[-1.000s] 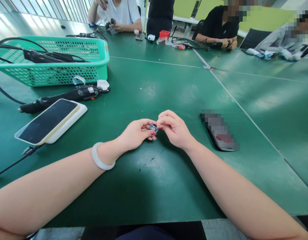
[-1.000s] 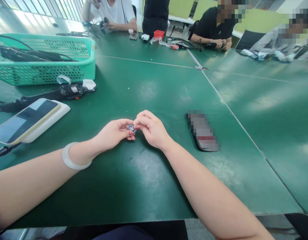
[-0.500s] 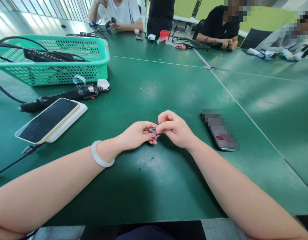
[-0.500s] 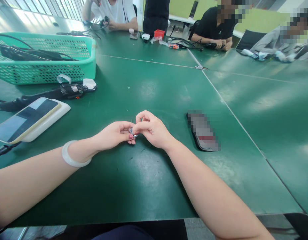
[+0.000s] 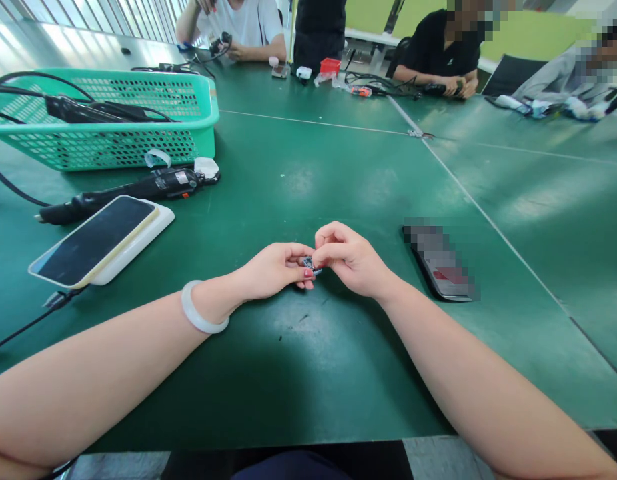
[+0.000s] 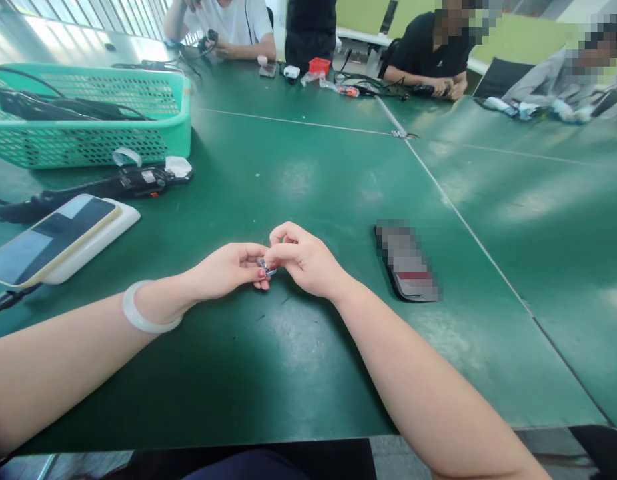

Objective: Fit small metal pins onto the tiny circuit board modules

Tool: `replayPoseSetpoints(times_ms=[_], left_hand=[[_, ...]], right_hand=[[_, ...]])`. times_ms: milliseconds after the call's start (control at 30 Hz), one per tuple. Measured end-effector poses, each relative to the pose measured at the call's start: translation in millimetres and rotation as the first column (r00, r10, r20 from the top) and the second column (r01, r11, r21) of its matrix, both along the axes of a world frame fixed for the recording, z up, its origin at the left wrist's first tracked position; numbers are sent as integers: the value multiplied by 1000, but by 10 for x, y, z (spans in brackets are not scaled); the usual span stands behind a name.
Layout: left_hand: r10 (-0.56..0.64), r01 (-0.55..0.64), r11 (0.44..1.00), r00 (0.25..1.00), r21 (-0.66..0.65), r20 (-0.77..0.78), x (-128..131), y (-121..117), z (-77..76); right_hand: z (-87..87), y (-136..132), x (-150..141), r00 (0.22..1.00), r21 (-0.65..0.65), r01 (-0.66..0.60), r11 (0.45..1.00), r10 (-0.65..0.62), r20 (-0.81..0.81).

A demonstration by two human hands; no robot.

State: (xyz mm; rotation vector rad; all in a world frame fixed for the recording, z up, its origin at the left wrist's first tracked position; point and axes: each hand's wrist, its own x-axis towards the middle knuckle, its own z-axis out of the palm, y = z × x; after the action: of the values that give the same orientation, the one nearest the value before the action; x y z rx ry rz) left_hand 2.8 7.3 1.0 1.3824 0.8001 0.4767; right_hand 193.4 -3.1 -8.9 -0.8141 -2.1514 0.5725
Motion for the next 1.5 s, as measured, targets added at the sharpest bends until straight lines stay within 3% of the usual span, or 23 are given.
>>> replayPoseSetpoints(times_ms=[167,300,367,467,633,967,1233,1300,1400,1500], left_hand=[[23,-23,999,1000,-23,3,4,-8,14],[79,-78,995,997,-60,12,20,-5,-1],[125,-123,990,992,-63,18,28,2,-14],[201,-199,977,979,-74,20,38,12,-28],[252,-249,965,967,-87,30,51,16,-41],[228,-229,973,973,-31,-35,46,16,-66],[280,-280,959,960,-37,-20,60,6,-27],[302,-302,952,953,-43,-8,62,6,-18],[314,-313,948,949,-62,-1,65,3,-8],[311,-311,948,950,-64,-8,67,0,-9]], right_hand=[[30,-4,29,999,35,49,998,-49,-4],[69,42,140,961,32,277,960,-276,-27],[65,85,216,906,-14,422,906,-421,52],[26,139,281,830,-71,516,854,-477,290],[-28,147,169,784,-110,510,853,-408,468],[-48,131,111,764,-63,492,868,-396,509],[-69,165,97,818,84,265,961,-270,508],[-52,150,95,822,81,309,948,-309,478],[-26,97,74,785,48,463,885,-434,442],[-27,61,26,769,14,488,873,-437,467]])
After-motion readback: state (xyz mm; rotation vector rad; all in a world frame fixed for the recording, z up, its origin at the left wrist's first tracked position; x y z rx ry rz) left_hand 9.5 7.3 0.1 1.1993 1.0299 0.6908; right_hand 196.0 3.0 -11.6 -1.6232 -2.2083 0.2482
